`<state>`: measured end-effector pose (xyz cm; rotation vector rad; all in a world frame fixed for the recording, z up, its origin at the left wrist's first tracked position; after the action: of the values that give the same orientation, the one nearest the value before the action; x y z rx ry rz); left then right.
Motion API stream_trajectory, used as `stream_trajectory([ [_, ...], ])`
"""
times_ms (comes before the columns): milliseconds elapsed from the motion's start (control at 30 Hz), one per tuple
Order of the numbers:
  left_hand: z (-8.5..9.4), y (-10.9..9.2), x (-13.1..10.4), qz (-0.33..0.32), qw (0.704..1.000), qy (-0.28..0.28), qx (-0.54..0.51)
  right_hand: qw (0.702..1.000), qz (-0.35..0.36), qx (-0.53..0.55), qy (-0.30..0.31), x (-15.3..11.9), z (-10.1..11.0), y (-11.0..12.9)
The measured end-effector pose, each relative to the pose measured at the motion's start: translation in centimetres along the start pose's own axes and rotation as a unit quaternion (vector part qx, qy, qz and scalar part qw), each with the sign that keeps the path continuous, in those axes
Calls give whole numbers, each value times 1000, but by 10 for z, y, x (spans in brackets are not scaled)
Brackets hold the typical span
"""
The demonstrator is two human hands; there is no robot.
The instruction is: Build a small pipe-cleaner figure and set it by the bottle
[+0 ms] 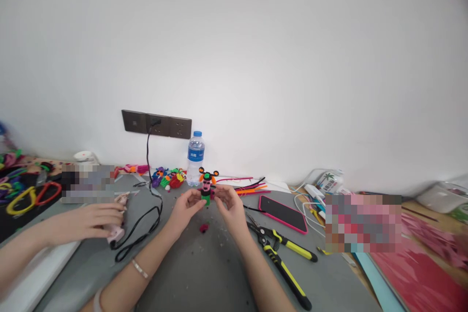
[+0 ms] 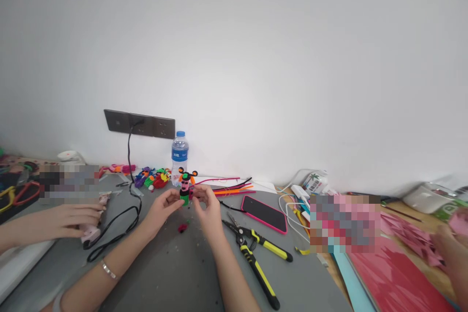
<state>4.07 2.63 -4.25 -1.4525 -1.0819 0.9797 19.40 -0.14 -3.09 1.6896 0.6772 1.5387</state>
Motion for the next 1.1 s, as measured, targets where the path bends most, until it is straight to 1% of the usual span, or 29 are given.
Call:
stream_trajectory([
  [100, 0, 0, 0, 3, 1000, -5, 0, 1000, -9, -19, -9, 0, 1, -1],
  [200, -1, -1, -1, 5, 1000, -8, 6, 997, -16, -72, -12, 1, 4, -2],
  [300, -1, -2, -1, 4, 1000, -7, 11, 991, -13, -131, 1, 2, 7, -1],
  [367, -1, -3, -2, 4, 1000, -3, 9, 989, -9, -149, 14, 3, 8, 2],
  [567, -1, -3, -2, 4, 1000, 9, -1, 989, -8, -139, 41, 4, 6, 9],
  [700, 0, -1, -1, 2, 1000, 11, -6, 990, -6, -138, 40, 3, 6, 8],
  [833, 0, 0, -1, 0, 1000, 12, -8, 993, -1, -118, 23, 3, 7, 6],
  [1000, 0, -1, -2, 3, 1000, 15, -6, 987, 3, -156, 39, 3, 7, 9],
  [1100, 0, 0, -2, 1, 1000, 12, 2, 986, 3, -162, 36, 3, 7, 10],
])
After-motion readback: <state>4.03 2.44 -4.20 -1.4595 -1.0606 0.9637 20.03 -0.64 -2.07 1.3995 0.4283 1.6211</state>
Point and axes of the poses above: each hand's wrist, its own x-axis towards the middle knuckle, its own z-axis out of the back of the hand, y = z × x, the point moved 2 cm from there along x, towards the middle knuckle, and after that the axes turned 8 degrees about z, right-handed, at the moved point
